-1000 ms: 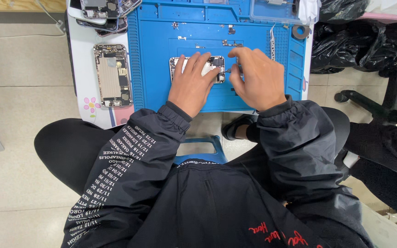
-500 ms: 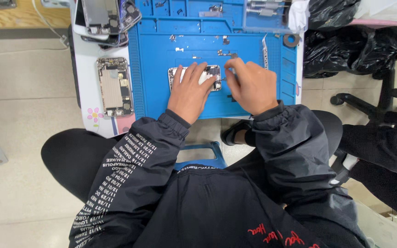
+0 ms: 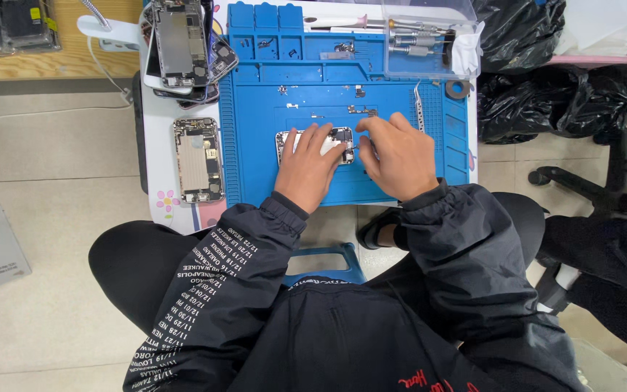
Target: The person uses a screwdriver and tweezers to remove screws and small components from a disassembled smartphone placed on a blue work mat. They repeatedly unscrew, lift, and place parts on the mat while working on the phone's internal assembly.
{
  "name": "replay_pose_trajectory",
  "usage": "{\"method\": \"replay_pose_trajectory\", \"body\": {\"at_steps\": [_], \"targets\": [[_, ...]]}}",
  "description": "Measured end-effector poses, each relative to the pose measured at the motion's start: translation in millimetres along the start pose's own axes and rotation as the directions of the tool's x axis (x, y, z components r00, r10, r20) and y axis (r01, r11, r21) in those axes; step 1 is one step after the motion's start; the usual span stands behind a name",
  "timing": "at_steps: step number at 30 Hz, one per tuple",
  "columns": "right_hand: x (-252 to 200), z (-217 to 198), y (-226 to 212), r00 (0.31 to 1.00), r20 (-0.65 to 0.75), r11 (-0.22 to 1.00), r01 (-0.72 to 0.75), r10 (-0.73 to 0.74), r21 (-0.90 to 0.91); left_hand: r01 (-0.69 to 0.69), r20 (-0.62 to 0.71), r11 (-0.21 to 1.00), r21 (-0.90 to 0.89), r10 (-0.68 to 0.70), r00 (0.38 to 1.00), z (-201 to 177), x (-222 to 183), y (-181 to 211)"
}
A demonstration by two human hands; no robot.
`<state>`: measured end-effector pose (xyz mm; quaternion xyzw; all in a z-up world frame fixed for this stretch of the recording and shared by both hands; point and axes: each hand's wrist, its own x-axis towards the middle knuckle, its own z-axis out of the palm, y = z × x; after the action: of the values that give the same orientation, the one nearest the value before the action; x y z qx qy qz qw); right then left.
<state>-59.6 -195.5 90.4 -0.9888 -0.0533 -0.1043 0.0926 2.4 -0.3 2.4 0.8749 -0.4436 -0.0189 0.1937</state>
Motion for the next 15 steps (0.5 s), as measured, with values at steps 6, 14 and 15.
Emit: {"method": "replay_pose_trajectory", "body": {"at_steps": [6, 14, 15], "targets": [[5, -12, -8, 0.999, 0.046, 1.000, 0.009, -0.009, 0.000, 0.014, 0.008, 1.000, 0.006, -0.014, 1.000, -6, 1, 3], [1, -6, -2, 1.000, -0.003, 0.999, 0.003, -0.003, -0.054, 0.003, 0.026, 1.000, 0.019, -0.003, 1.000, -6, 1, 3], [3, -8, -3, 1.000, 0.012, 0.998, -0.003, 0.004, -0.061, 0.006, 0.031, 1.000, 0.024, -0.007, 1.000, -6, 1, 2]]}}
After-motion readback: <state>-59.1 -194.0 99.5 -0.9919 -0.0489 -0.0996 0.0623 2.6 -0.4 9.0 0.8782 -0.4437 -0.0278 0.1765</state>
